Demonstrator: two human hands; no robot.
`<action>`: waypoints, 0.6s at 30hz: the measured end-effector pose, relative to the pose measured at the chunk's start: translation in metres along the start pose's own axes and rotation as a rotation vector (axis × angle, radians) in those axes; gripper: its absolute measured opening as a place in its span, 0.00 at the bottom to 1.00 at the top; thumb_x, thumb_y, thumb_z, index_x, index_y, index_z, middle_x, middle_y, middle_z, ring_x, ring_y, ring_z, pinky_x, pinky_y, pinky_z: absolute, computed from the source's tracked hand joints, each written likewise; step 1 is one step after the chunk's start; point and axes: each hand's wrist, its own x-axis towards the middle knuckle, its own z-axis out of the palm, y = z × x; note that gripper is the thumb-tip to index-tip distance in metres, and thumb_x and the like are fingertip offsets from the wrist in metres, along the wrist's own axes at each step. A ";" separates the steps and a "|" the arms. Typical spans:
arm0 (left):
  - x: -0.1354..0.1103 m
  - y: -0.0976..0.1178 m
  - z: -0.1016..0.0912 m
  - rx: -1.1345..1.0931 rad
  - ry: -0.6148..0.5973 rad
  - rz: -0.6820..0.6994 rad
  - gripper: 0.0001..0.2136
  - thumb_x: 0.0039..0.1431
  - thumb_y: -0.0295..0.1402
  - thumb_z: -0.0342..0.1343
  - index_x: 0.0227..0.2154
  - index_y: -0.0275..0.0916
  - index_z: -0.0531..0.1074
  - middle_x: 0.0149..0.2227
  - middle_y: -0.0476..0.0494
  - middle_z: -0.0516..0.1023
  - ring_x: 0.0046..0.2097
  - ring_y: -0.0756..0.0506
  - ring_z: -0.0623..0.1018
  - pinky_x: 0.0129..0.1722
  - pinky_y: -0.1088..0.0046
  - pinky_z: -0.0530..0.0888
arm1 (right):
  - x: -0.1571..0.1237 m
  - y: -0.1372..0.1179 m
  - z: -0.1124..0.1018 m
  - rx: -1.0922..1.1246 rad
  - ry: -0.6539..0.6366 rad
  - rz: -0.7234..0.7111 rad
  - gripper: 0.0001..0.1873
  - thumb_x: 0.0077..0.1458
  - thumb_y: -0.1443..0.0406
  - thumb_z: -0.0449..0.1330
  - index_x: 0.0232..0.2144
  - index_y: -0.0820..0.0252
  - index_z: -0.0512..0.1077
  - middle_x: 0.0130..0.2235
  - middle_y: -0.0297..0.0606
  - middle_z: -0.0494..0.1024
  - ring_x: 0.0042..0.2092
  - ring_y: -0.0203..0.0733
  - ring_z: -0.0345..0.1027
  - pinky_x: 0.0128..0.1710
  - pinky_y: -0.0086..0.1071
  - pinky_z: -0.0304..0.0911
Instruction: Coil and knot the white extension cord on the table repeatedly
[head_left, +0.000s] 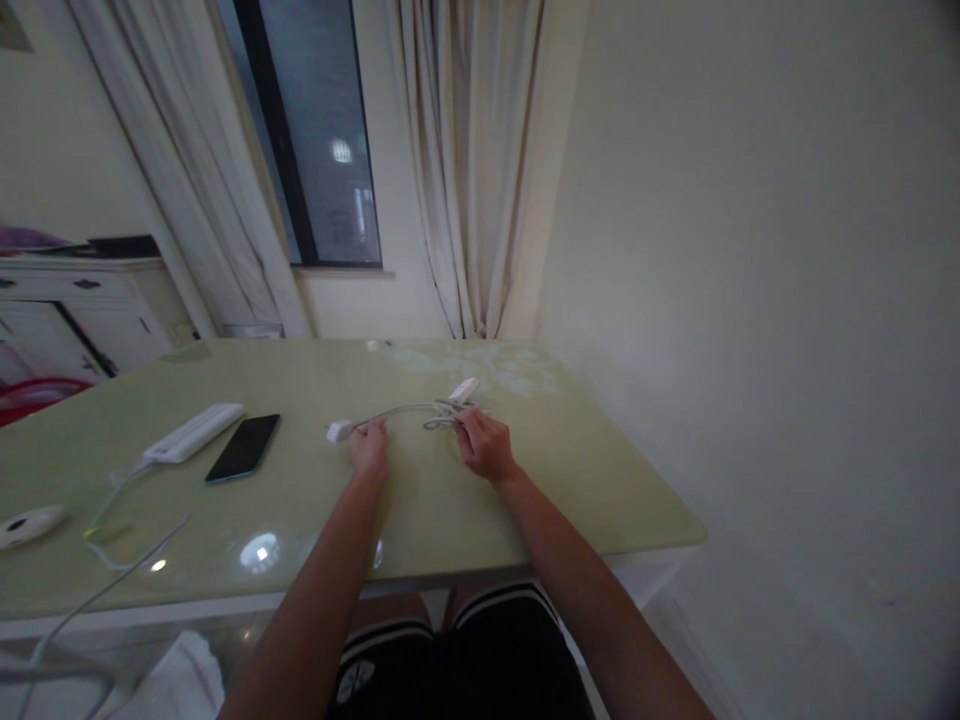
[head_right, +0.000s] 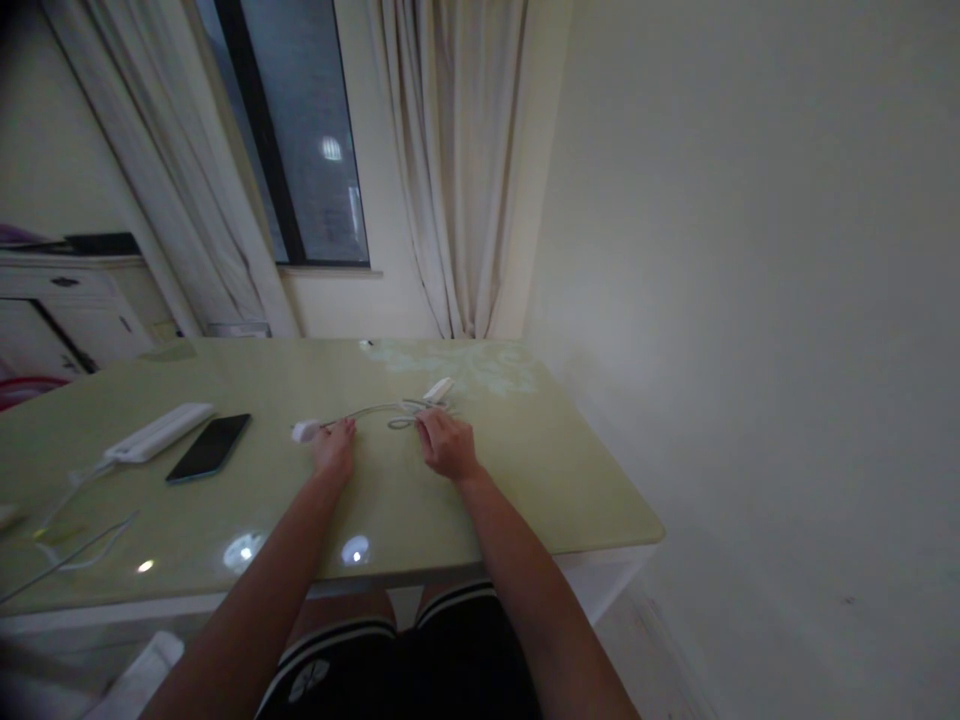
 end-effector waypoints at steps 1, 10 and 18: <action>-0.003 0.002 0.003 -0.025 -0.015 -0.028 0.11 0.62 0.43 0.48 0.30 0.41 0.67 0.30 0.40 0.75 0.36 0.44 0.79 0.38 0.65 0.78 | -0.001 -0.004 0.002 -0.019 -0.038 -0.031 0.13 0.69 0.61 0.53 0.45 0.56 0.76 0.41 0.44 0.80 0.40 0.42 0.73 0.40 0.31 0.63; -0.036 0.037 0.009 -0.077 -0.470 -0.064 0.33 0.55 0.58 0.56 0.50 0.34 0.75 0.38 0.38 0.83 0.42 0.38 0.82 0.46 0.59 0.78 | -0.008 -0.023 0.028 -0.066 -0.304 -0.317 0.14 0.68 0.58 0.54 0.40 0.58 0.76 0.40 0.42 0.81 0.37 0.41 0.74 0.32 0.29 0.63; -0.048 0.040 0.014 0.029 -0.546 0.175 0.23 0.62 0.48 0.54 0.52 0.36 0.69 0.43 0.36 0.82 0.44 0.39 0.82 0.45 0.61 0.77 | 0.001 0.017 0.015 0.175 0.207 0.447 0.18 0.69 0.55 0.49 0.38 0.59 0.74 0.34 0.38 0.78 0.30 0.38 0.68 0.35 0.30 0.62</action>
